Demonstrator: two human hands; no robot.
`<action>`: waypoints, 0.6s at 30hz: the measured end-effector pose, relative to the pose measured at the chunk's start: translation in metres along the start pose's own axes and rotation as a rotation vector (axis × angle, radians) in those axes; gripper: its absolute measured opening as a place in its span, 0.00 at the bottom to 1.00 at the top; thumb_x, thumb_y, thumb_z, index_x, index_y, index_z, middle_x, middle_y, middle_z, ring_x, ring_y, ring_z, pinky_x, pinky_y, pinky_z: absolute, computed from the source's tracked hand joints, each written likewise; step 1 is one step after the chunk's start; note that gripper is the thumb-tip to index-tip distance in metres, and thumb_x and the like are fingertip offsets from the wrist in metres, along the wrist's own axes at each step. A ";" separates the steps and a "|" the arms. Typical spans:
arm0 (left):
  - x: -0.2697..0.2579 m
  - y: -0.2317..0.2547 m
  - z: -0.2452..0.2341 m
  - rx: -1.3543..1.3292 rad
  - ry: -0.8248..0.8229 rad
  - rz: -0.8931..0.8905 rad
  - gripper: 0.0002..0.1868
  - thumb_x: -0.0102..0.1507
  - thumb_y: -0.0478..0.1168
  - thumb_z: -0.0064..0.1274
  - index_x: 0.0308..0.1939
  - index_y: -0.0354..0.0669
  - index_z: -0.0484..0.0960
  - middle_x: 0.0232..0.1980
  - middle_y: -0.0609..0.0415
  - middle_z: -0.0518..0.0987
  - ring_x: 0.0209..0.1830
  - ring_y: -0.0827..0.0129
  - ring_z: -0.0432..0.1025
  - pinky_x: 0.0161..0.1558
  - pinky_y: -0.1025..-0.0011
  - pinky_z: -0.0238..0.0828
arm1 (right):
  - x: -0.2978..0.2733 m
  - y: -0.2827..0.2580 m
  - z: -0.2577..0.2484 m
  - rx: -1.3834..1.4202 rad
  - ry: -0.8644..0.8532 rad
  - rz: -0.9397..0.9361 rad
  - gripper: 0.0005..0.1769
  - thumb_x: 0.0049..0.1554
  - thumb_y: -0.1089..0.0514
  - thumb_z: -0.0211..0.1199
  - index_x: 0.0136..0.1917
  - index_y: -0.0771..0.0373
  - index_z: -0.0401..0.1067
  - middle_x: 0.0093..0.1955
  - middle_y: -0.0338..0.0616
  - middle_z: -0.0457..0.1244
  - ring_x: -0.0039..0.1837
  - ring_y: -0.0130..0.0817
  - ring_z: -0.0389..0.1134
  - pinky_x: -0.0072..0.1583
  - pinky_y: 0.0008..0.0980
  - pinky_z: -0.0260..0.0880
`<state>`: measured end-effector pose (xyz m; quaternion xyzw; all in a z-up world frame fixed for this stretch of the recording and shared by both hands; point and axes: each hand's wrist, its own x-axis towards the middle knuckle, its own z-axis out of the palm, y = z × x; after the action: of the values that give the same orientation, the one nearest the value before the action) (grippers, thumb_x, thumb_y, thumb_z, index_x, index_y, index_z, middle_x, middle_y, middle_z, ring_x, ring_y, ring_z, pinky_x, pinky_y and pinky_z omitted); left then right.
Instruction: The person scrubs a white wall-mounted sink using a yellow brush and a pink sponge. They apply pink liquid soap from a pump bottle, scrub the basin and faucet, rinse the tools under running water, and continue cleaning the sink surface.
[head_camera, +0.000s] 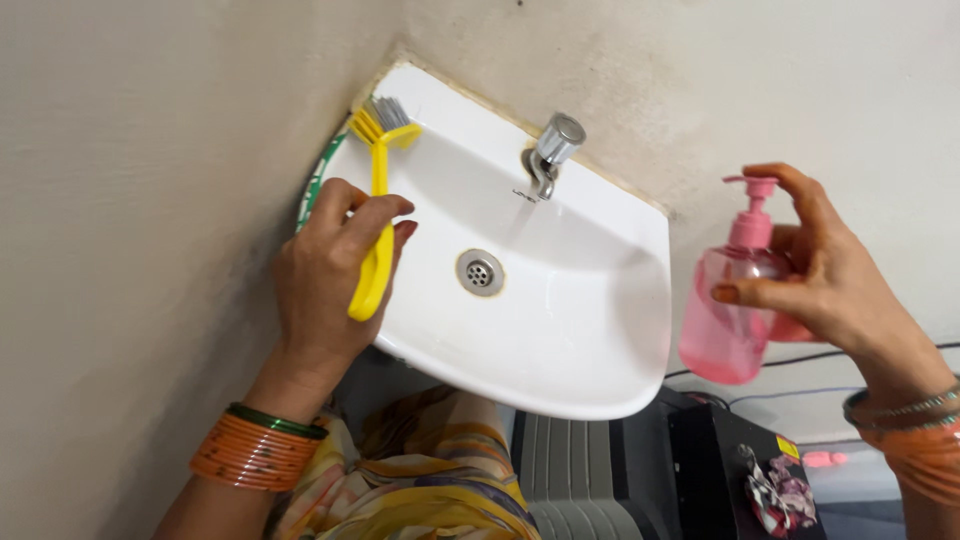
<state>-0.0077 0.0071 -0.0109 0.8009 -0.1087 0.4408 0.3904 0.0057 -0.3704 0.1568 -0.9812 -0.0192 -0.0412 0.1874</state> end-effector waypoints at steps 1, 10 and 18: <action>0.000 0.000 0.000 0.012 -0.004 0.000 0.09 0.63 0.37 0.65 0.47 0.46 0.85 0.41 0.53 0.75 0.36 0.59 0.77 0.35 0.63 0.73 | -0.006 0.012 -0.002 0.042 -0.003 -0.010 0.68 0.37 0.64 0.75 0.85 0.43 0.48 0.44 0.60 0.71 0.47 0.50 0.76 0.53 0.49 0.76; 0.001 -0.001 0.004 0.029 -0.050 -0.003 0.10 0.63 0.38 0.66 0.48 0.43 0.85 0.42 0.52 0.75 0.36 0.62 0.77 0.34 0.68 0.74 | -0.055 0.073 -0.004 0.194 -0.079 0.028 0.72 0.32 0.67 0.76 0.86 0.47 0.48 0.49 0.60 0.68 0.52 0.53 0.75 0.55 0.54 0.77; 0.000 0.000 0.003 0.049 -0.060 -0.001 0.10 0.64 0.38 0.66 0.48 0.43 0.85 0.42 0.52 0.75 0.36 0.62 0.76 0.35 0.66 0.73 | -0.052 0.069 -0.010 0.224 -0.087 -0.132 0.66 0.37 0.64 0.74 0.84 0.52 0.45 0.50 0.60 0.70 0.53 0.52 0.78 0.56 0.54 0.74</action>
<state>-0.0057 0.0052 -0.0121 0.8232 -0.1091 0.4190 0.3672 -0.0428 -0.4396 0.1362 -0.9517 -0.0961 -0.0083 0.2915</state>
